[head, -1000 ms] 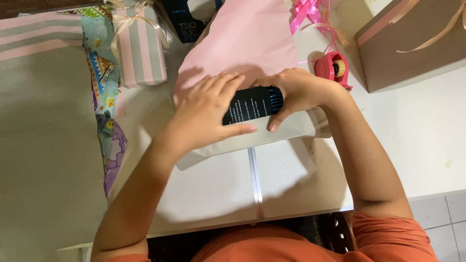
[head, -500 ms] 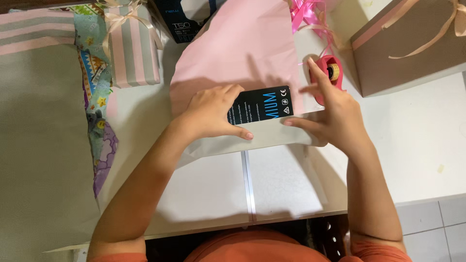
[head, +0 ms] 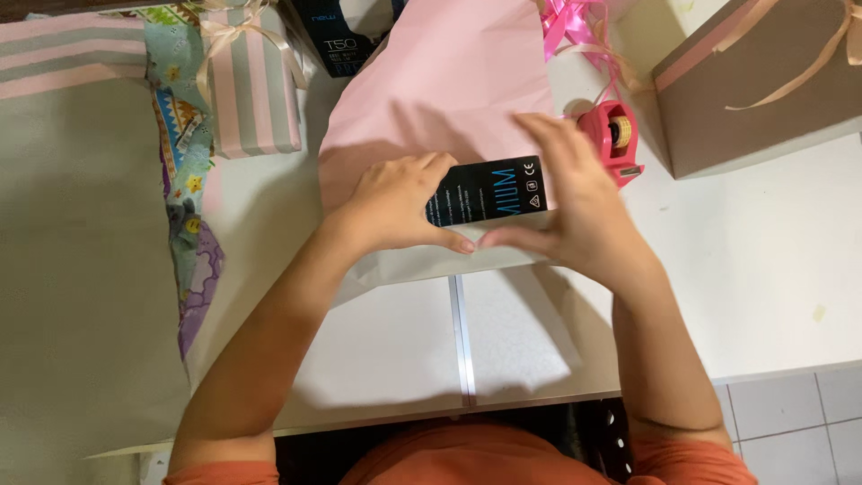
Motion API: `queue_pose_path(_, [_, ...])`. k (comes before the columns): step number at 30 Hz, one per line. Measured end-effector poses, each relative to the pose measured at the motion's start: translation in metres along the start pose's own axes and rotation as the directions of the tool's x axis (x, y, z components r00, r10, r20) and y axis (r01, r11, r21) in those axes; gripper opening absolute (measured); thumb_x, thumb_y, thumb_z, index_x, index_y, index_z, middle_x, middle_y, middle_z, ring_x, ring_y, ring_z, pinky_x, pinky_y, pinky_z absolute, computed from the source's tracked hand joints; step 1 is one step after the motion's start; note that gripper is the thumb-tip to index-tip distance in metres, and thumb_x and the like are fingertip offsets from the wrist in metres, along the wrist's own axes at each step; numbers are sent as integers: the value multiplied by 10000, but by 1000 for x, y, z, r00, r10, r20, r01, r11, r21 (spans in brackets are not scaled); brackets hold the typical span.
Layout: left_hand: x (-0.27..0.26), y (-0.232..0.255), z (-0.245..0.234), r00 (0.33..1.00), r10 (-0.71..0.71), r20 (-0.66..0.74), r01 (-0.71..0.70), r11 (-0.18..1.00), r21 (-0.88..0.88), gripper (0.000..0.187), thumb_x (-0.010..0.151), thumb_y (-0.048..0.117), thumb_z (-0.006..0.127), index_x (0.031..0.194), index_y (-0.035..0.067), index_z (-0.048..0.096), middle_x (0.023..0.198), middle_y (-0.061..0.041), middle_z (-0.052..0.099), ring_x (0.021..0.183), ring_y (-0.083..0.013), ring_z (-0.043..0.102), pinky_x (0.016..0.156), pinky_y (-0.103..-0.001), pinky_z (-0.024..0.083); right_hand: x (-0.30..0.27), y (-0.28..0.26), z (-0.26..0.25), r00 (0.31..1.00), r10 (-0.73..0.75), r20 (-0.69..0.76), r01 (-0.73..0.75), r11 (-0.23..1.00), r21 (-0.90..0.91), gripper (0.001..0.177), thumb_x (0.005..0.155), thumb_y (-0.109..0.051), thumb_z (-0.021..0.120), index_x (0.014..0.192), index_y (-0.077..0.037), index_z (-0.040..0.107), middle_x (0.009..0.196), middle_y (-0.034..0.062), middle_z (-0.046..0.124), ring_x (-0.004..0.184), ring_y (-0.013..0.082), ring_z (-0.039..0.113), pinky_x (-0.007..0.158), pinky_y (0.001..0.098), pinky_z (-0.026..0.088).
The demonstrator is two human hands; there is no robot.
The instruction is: The person wraps a rectangular box with striped wrapping paper on a white table. They fold the paper around the box, secure it with tape from a pink dispenser, and fold the ends to complete the package.
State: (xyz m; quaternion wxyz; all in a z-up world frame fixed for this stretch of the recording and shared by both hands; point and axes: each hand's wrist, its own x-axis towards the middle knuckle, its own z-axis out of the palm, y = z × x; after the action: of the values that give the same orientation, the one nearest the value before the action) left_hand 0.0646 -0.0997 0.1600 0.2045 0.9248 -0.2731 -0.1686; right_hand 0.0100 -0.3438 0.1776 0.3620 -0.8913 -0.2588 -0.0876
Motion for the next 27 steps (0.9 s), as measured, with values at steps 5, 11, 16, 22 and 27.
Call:
queue_pose_path(5, [5, -22, 7, 999, 36, 23, -34, 995, -96, 933, 566, 564, 860, 1309, 79, 571, 1164, -127, 710, 1091, -303, 688, 917, -431, 531, 71, -3, 30, 915, -50, 401, 142, 969, -203, 1301, 465, -674, 929, 1483, -15, 458, 1273, 194, 644, 1168, 380, 614, 960, 457, 494])
queue_pose_path(11, [46, -97, 3, 962, 179, 208, 32, 679, -733, 536, 964, 446, 605, 1266, 10, 679, 1208, -101, 748, 1145, -182, 711, 995, -311, 537, 99, 3, 37, 684, 256, 684, 72, 909, -412, 917, 468, -728, 894, 1113, -106, 706, 966, 69, 756, 924, 299, 722, 799, 433, 548])
queue_pose_path(16, [44, -103, 19, 996, 64, 69, 14, 625, -780, 376, 1026, 312, 552, 1164, 4, 718, 1147, -135, 754, 1082, -220, 732, 940, -303, 595, 106, 7, 38, 572, 345, 744, -79, 926, -369, 902, 462, -646, 906, 1151, -111, 677, 835, 108, 769, 810, 308, 754, 746, 426, 587])
queue_pose_path(22, [53, -122, 30, 929, 346, -130, -368, 837, -405, 438, 935, 297, 668, 1308, 66, 668, 1379, -114, 637, 1284, -253, 596, 1071, -389, 469, 110, 13, 39, 583, 227, 780, -98, 973, -210, 834, 442, -582, 919, 1120, -149, 698, 792, 107, 772, 757, 302, 754, 727, 395, 585])
queue_pose_path(27, [69, -152, 61, 831, 543, -123, -556, 817, -154, 465, 940, 329, 667, 1382, 185, 650, 1558, -71, 515, 1458, -277, 453, 1185, -443, 373, 114, 15, 39, 588, 162, 793, -39, 984, -172, 752, 454, -581, 916, 1025, -128, 729, 764, 78, 773, 731, 284, 758, 720, 392, 576])
